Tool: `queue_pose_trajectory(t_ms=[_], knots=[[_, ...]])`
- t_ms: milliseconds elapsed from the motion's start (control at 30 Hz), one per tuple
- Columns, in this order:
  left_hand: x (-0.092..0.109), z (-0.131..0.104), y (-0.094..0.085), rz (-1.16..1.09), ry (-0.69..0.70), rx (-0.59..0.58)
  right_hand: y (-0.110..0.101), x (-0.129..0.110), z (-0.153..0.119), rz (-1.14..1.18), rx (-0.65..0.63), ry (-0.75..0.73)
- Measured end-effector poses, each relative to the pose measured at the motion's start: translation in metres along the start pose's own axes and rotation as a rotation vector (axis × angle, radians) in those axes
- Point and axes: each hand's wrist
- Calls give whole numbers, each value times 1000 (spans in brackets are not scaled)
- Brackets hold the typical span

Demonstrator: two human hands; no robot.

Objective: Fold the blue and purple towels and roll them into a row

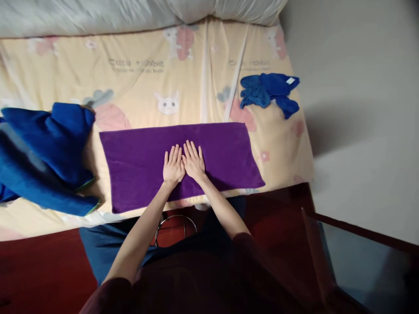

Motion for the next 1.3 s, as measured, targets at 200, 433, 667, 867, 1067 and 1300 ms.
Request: queue_pose_trajectory(t_ms=[200, 433, 667, 867, 1067, 1300], knots=[[-13, 5, -13, -33, 22, -12, -10, 34, -14, 24, 59, -54], [-64, -11, -61, 26, -206, 27, -46, 140, -93, -18, 85, 232], [-132, -28, -105, 82, -379, 112, -79, 234, -164, -93, 99, 459], [-136, -30, -107, 110, -403, 131, -80, 236, -168, -75, 119, 474], [-119, -31, -120, 37, -428, 78, -99, 196, -145, -110, 117, 457], [-26, -66, -46, 10, -65, 15, -32, 11, -95, 18, 73, 136]])
Point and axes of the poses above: each hand's wrist, its own z-axis towards the middle knuckle, its own y-axis out of the palm, x = y × z, and after that the axes turned 14 degrees about -y, right-handed
